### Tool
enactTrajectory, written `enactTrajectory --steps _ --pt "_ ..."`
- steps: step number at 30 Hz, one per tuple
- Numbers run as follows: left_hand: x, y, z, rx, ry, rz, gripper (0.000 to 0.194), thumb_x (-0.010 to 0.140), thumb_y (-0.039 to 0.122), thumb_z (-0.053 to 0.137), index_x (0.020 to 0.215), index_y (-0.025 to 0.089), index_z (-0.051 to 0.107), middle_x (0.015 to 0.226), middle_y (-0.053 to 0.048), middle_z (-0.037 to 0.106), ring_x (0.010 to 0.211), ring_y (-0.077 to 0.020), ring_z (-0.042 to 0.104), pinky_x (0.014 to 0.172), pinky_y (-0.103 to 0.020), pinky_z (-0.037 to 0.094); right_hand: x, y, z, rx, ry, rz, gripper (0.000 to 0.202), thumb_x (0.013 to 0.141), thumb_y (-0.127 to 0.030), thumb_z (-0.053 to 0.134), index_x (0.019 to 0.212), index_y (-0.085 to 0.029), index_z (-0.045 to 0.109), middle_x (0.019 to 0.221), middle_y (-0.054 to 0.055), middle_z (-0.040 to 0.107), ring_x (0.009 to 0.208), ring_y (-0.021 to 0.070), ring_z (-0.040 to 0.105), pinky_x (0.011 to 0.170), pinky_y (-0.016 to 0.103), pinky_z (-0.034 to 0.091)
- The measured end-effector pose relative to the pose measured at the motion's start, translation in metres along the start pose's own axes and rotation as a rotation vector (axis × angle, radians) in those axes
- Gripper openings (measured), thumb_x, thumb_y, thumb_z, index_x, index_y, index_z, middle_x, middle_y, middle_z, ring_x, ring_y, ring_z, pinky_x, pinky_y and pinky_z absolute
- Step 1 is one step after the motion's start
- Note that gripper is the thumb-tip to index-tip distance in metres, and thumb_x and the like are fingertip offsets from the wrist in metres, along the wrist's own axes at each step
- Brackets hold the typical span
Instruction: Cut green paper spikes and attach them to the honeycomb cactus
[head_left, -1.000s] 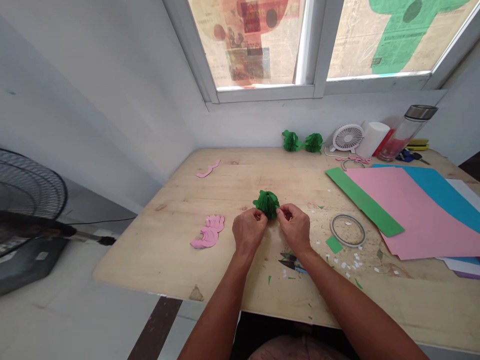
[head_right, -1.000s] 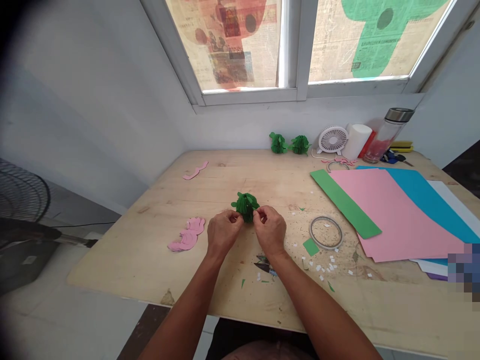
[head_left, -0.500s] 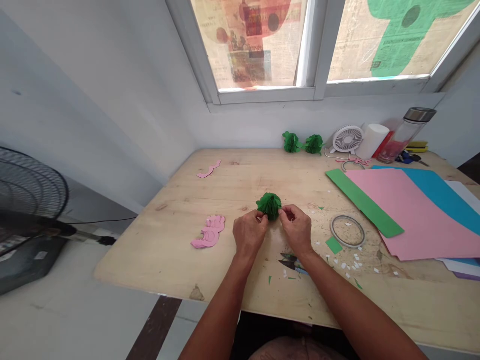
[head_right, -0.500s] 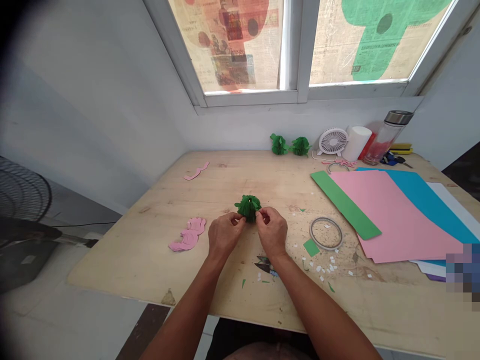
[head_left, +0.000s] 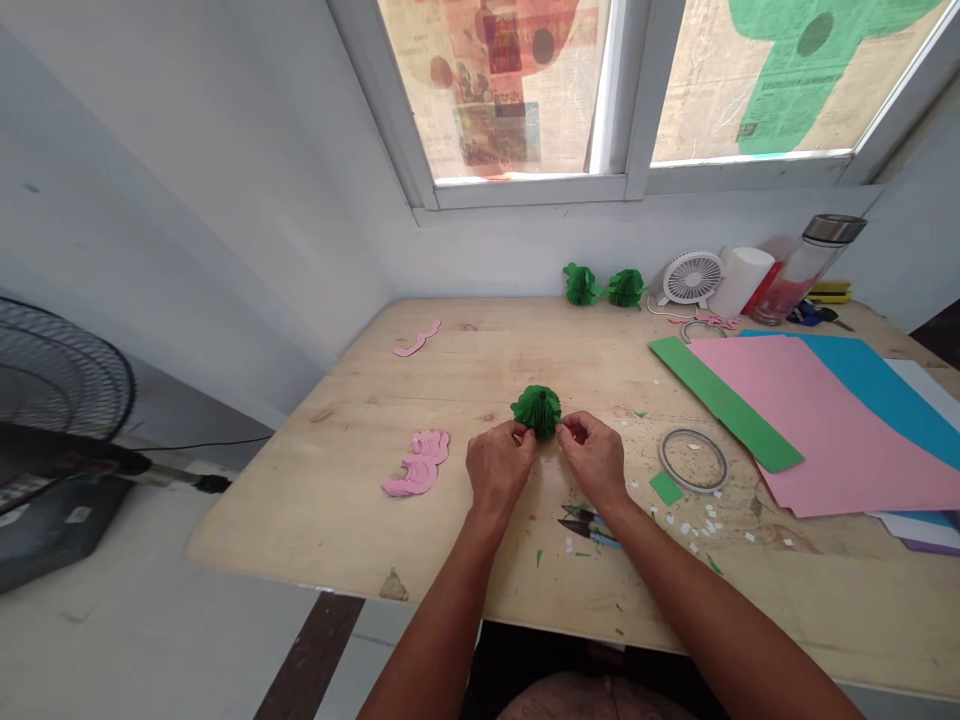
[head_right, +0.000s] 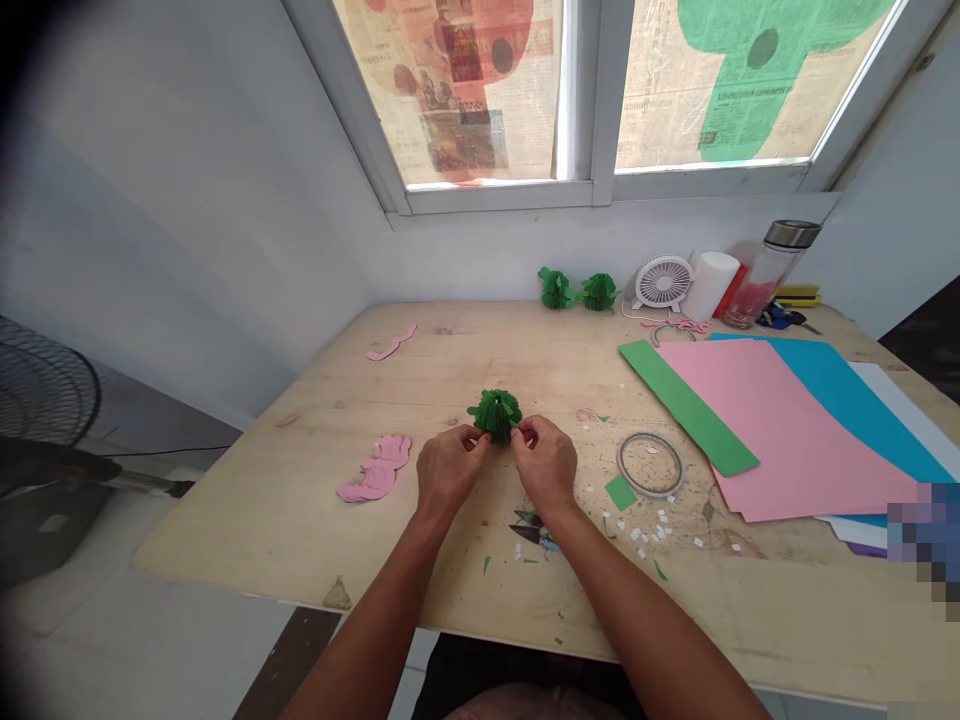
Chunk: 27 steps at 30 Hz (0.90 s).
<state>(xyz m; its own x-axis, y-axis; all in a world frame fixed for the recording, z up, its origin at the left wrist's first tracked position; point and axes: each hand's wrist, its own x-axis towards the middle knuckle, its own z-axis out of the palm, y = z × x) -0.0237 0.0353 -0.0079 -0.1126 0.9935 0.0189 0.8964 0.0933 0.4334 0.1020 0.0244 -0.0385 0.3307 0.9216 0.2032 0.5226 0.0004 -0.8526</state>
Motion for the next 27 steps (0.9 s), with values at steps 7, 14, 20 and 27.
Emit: enactTrajectory --steps 7,14,20,27 --pt "-0.0014 0.0014 -0.0015 0.004 0.007 0.005 0.027 0.081 0.036 0.05 0.085 0.023 0.074 0.079 -0.005 0.074 0.08 -0.0226 0.067 0.07 -0.029 0.042 0.0013 -0.0023 -0.003 -0.069 -0.042 0.026 0.014 0.074 -0.033 0.056 0.07 -0.022 0.064 0.061 -0.001 0.066 0.056 0.0166 0.058 0.054 0.026 0.039" --pt "-0.0034 -0.0002 -0.0033 0.002 0.006 0.006 0.027 0.081 0.036 0.051 0.086 0.023 0.074 0.079 -0.005 0.074 0.08 -0.0222 0.067 0.071 -0.029 0.043 0.0007 -0.0056 -0.0069 -0.105 -0.064 0.045 0.013 0.075 -0.031 0.057 0.077 -0.021 0.065 0.064 0.0 0.066 0.059 0.0169 0.059 0.056 0.026 0.04" --pt "-0.0039 -0.0015 -0.0035 0.002 0.01 0.006 0.026 0.081 0.035 0.052 0.086 0.023 0.074 0.079 -0.004 0.074 0.08 -0.0224 0.067 0.07 -0.029 0.043 0.0004 -0.0066 -0.0073 -0.119 -0.083 0.049 0.013 0.076 -0.029 0.055 0.079 -0.021 0.065 0.067 0.0 0.067 0.061 0.017 0.06 0.057 0.026 0.04" --pt "-0.0056 -0.0059 -0.0054 -0.003 0.021 0.012 0.025 0.081 0.034 0.052 0.086 0.024 0.074 0.079 -0.004 0.074 0.079 -0.022 0.067 0.07 -0.029 0.043 0.0001 -0.0063 -0.0099 -0.147 -0.086 0.053 0.013 0.075 -0.028 0.055 0.078 -0.021 0.066 0.067 0.0 0.068 0.062 0.0168 0.06 0.057 0.026 0.039"
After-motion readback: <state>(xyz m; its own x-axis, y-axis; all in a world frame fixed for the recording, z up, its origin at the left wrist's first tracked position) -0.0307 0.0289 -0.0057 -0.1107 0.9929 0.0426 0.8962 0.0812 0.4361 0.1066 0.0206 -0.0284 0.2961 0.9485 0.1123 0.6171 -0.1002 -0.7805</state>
